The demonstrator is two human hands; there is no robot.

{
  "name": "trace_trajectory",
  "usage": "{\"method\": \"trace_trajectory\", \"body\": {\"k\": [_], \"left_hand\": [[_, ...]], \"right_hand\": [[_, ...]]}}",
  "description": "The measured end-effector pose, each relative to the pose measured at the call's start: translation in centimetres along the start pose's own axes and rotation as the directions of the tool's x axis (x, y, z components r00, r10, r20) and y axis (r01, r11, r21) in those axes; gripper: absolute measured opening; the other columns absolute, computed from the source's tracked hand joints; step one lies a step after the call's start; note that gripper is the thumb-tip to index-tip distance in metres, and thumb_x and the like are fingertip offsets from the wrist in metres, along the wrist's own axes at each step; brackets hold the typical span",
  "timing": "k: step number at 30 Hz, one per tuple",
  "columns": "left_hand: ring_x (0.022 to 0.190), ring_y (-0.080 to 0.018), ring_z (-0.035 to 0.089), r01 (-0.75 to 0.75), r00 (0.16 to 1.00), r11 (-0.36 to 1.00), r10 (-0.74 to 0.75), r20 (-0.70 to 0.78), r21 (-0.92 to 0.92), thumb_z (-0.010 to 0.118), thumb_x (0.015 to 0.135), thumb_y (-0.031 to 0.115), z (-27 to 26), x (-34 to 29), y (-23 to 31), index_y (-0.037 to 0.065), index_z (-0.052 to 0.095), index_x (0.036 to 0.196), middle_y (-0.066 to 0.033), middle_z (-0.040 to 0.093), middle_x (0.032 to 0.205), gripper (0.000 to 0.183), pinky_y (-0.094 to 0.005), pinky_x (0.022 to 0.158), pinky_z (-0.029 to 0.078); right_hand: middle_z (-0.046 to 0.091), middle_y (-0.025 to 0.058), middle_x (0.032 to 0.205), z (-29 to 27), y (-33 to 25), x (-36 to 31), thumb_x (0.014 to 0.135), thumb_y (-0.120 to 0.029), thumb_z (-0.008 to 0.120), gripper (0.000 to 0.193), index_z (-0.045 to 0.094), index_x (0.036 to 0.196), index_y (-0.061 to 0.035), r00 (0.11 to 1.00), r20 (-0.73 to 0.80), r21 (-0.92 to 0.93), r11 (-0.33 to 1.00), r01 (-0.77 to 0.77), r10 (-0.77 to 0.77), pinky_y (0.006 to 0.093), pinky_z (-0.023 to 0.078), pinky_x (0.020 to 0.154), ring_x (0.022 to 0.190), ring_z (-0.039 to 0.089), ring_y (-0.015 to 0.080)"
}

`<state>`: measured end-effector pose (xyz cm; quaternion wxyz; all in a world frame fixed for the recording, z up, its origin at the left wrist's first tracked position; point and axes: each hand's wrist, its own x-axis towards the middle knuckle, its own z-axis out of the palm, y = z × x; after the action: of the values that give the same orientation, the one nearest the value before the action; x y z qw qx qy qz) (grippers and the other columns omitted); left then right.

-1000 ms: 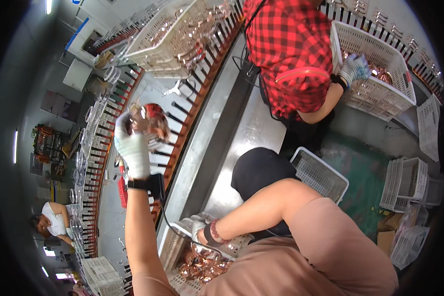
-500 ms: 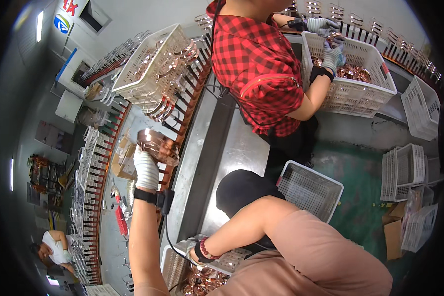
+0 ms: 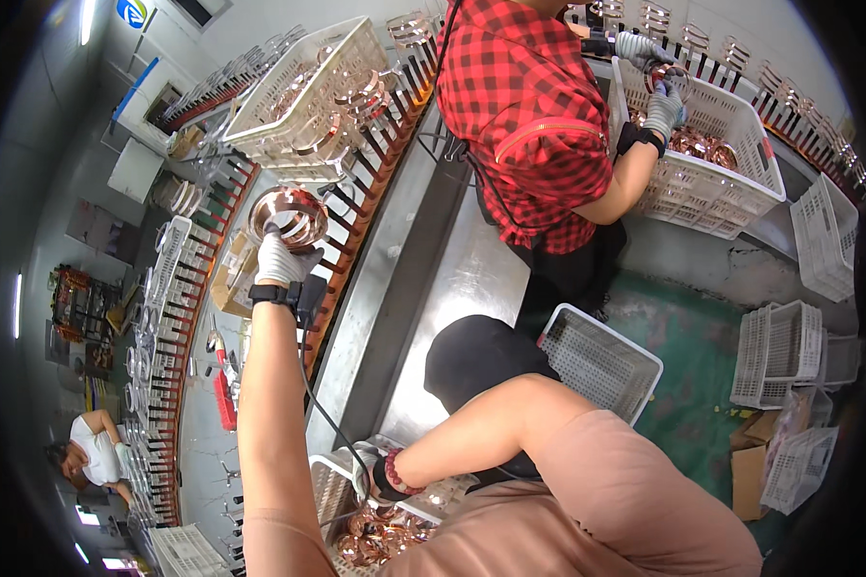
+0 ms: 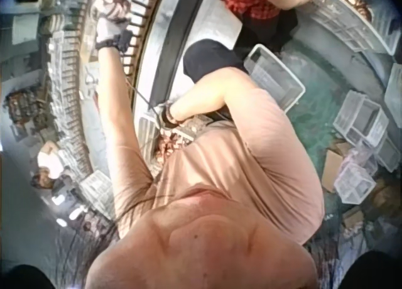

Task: The person picks up copper-colored objects from a basket and places them onto rotating spindles on a conveyor belt, occasionally moving the baskets around.

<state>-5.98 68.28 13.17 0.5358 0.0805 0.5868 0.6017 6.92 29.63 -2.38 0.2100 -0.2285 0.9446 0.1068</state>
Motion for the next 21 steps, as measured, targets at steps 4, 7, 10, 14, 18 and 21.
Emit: {"method": "trace_trajectory", "body": {"k": [4, 7, 10, 14, 18, 21], "left_hand": [[0.135, -0.0396, 0.046, -0.033, 0.989, 0.979, 0.004, 0.145, 0.201, 0.066, 0.090, 0.049, 6.2, -0.4, -1.1, 0.013, 0.040, 0.149, -0.0162, 0.046, 0.150, 0.074, -0.0663, 0.110, 0.033], [0.125, -0.0364, 0.056, -0.073, 0.994, 0.956, 0.045, 0.101, 0.284, 0.070, 0.087, 0.037, 2.8, -0.2, -0.4, 0.013, 0.050, 0.142, -0.0124, 0.058, 0.139, 0.063, -0.0596, 0.103, 0.047], [0.102, -0.0271, 0.068, -0.227, 0.974, 0.881, 0.208, 0.090, 0.415, 0.068, 0.085, 0.016, 0.8, -1.3, -0.7, 0.006, 0.061, 0.129, -0.0147, 0.068, 0.117, 0.046, -0.0403, 0.089, 0.058], [0.092, -0.0197, 0.069, -0.670, 0.680, 0.502, 0.710, 0.181, 0.547, 0.057, 0.086, -0.002, 2.7, -8.4, -0.6, -0.003, 0.063, 0.119, -0.0111, 0.070, 0.108, 0.034, -0.0350, 0.082, 0.058], [0.088, -0.0255, 0.071, -0.599, 0.779, 0.800, 0.593, 0.206, -0.038, 0.050, 0.094, 0.004, 5.2, -14.9, 3.3, 0.001, 0.062, 0.118, -0.0125, 0.070, 0.101, 0.027, -0.0344, 0.076, 0.060], [0.099, -0.0286, 0.067, -0.591, 0.786, 0.749, 0.451, 0.422, 0.300, 0.057, 0.098, 0.024, 5.3, -9.0, 6.7, 0.007, 0.060, 0.119, -0.0106, 0.068, 0.113, 0.028, -0.0480, 0.087, 0.058]], "right_hand": [[0.068, 0.0081, 0.124, -2.7, 5.5, -11.7, 0.096, -0.036, 0.051, 0.038, 0.070, 0.123, -0.0171, 0.950, -0.307, 0.130, 0.986, 0.104, -0.060, 0.0408, 0.051, 0.093, 0.108, 0.067, 0.0219], [0.068, 0.0085, 0.126, -2.2, 3.3, -9.3, 0.096, -0.032, 0.052, 0.037, 0.070, 0.123, -0.0146, 0.918, -0.393, 0.110, 0.988, 0.104, -0.053, 0.0386, 0.051, 0.095, 0.110, 0.067, 0.0210], [0.067, 0.0090, 0.128, 1.1, 1.7, -3.8, 0.096, -0.028, 0.055, 0.035, 0.070, 0.123, -0.0110, 0.861, -0.508, 0.107, 0.991, 0.080, -0.015, 0.0353, 0.050, 0.097, 0.113, 0.066, 0.0196], [0.067, -0.0009, 0.128, -0.9, 2.6, -5.8, 0.090, -0.044, 0.062, 0.046, 0.067, 0.129, -0.0215, 0.997, -0.062, -0.116, 0.992, -0.045, 0.038, 0.0357, 0.051, 0.085, 0.108, 0.065, 0.0146], [0.063, 0.0091, 0.137, -3.2, 4.9, -14.5, 0.087, -0.053, 0.061, 0.058, 0.066, 0.131, -0.0155, 0.984, 0.036, 0.141, 0.975, 0.170, -0.177, 0.0403, 0.051, 0.099, 0.119, 0.062, 0.0241], [0.062, 0.0085, 0.137, -0.7, 2.9, -4.9, 0.095, -0.048, 0.053, 0.049, 0.066, 0.128, -0.0138, 0.987, -0.151, 0.098, 0.993, 0.069, -0.054, 0.0373, 0.052, 0.095, 0.121, 0.060, 0.0212]]}}
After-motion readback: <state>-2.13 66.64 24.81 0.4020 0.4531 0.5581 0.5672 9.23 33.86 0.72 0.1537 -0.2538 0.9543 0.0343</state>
